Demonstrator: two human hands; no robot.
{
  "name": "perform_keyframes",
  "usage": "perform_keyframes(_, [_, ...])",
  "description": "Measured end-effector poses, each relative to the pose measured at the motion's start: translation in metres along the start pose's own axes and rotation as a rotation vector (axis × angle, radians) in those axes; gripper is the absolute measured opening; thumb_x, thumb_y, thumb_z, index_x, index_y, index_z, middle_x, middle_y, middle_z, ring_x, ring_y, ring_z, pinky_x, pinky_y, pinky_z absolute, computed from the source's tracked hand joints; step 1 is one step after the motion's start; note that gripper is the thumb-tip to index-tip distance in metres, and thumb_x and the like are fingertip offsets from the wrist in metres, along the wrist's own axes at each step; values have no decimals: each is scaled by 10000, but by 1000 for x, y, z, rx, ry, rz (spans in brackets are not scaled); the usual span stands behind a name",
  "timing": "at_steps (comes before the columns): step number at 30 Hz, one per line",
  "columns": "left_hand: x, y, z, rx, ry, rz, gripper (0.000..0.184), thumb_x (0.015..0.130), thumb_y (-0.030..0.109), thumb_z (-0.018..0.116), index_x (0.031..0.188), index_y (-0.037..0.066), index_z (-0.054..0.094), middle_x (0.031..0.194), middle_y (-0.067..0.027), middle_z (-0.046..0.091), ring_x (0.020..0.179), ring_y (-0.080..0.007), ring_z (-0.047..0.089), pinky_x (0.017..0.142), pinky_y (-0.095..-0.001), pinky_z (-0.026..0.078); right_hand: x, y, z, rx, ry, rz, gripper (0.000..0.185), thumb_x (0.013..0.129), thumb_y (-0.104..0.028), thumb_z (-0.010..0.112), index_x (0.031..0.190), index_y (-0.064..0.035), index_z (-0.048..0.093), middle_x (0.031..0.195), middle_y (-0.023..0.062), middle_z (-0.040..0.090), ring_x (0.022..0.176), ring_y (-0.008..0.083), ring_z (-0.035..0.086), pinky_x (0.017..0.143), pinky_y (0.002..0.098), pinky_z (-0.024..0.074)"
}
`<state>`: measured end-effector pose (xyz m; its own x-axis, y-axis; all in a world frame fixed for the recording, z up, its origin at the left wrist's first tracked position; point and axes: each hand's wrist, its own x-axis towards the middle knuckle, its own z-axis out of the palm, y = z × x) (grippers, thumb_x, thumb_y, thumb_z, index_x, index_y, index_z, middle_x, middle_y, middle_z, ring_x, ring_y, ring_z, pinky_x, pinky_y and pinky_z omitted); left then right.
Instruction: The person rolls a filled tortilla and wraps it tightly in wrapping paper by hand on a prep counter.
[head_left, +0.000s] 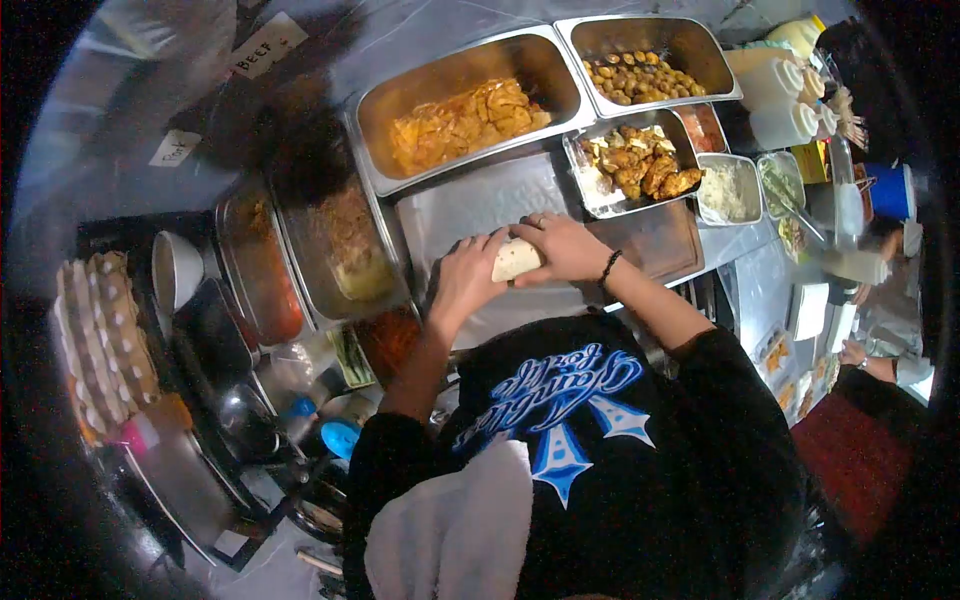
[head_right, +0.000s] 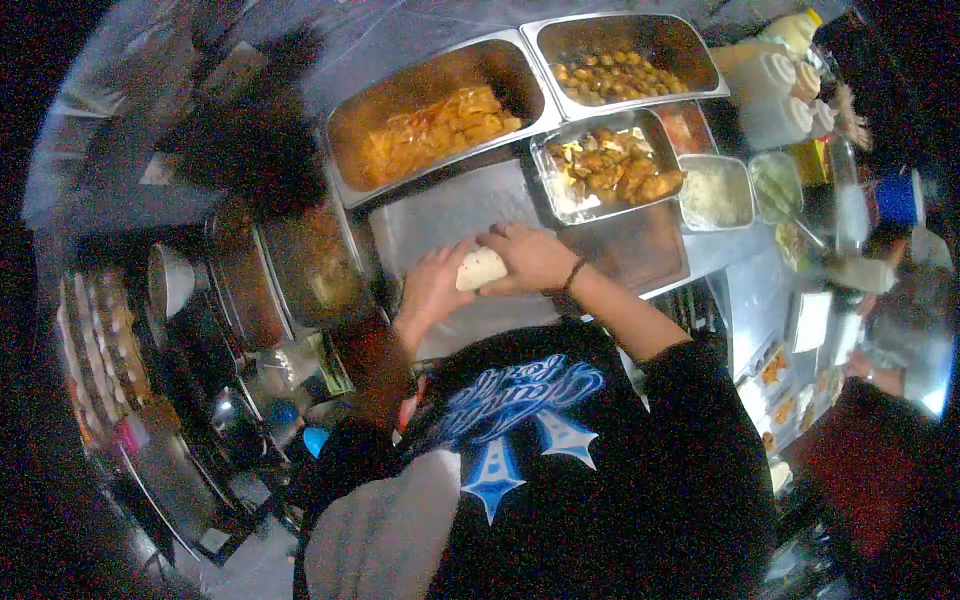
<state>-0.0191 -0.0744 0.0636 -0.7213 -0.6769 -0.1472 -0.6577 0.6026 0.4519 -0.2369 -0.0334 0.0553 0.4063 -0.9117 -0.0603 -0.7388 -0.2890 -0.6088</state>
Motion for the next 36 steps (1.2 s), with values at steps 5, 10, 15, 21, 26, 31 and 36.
perform_keyframes(5, [3, 2, -3, -17, -45, 5, 782, 622, 220, 796, 1349, 172, 512, 1084, -89, 612, 1024, -302, 603, 798, -432, 545, 35, 18, -19, 120, 56, 85, 405, 896, -229, 579, 1253, -37, 578, 1253, 179, 578, 1127, 375, 559, 957, 458, 467])
perform_keyframes(10, [6, -9, -2, -61, -40, 68, 693, 645, 232, 773, 1304, 197, 560, 1111, -48, 616, 1032, -287, 606, 806, -423, 546, 61, 49, 12, -142, -4, -137, 527, 914, -128, 559, 1415, -19, 437, 1485, 190, 405, 1368, 395, 379, 1127, 423, 348])
perform_keyframes(15, [7, -9, 5, -108, -5, 66, 649, 647, 228, 764, 1271, 200, 591, 1114, -40, 632, 1020, -282, 613, 813, -417, 547, 74, 59, 10, -196, 15, -208, 613, 824, -105, 563, 1407, 27, 428, 1463, 215, 415, 1358, 358, 393, 1107, 439, 356])
perform_keyframes(21, [8, -9, 2, -101, -10, 61, 655, 636, 231, 766, 1268, 204, 597, 1126, -35, 639, 1030, -280, 614, 823, -413, 545, 80, 31, -9, -193, 17, 213, 554, 786, -99, 617, 1323, -20, 504, 1235, 202, 559, 1194, 382, 510, 1046, 473, 391])
perform_keyframes(26, [7, -5, -3, -73, -26, 32, 657, 636, 230, 765, 1271, 208, 597, 1141, -31, 639, 1044, -280, 612, 831, -407, 543, 88, 58, 18, -133, 97, 337, 464, 765, -100, 625, 1223, -72, 557, 998, 215, 669, 963, 392, 641, 813, 493, 522])
perform_keyframes(31, [8, -7, -1, -51, -24, 51, 653, 629, 225, 776, 1258, 204, 601, 1146, -32, 640, 1037, -282, 618, 826, -407, 544, 88, 39, 6, -69, 155, 443, 405, 833, -186, 641, 1224, -111, 565, 963, 208, 683, 901, 389, 661, 768, 504, 526])
perform_keyframes(36, [8, -8, 2, -77, 10, 54, 639, 630, 219, 781, 1243, 205, 602, 1139, -28, 641, 1028, -285, 621, 820, -413, 545, 94, 45, 9, -33, 111, 479, 396, 848, -308, 676, 1192, -131, 595, 978, 205, 680, 917, 395, 655, 781, 507, 522])
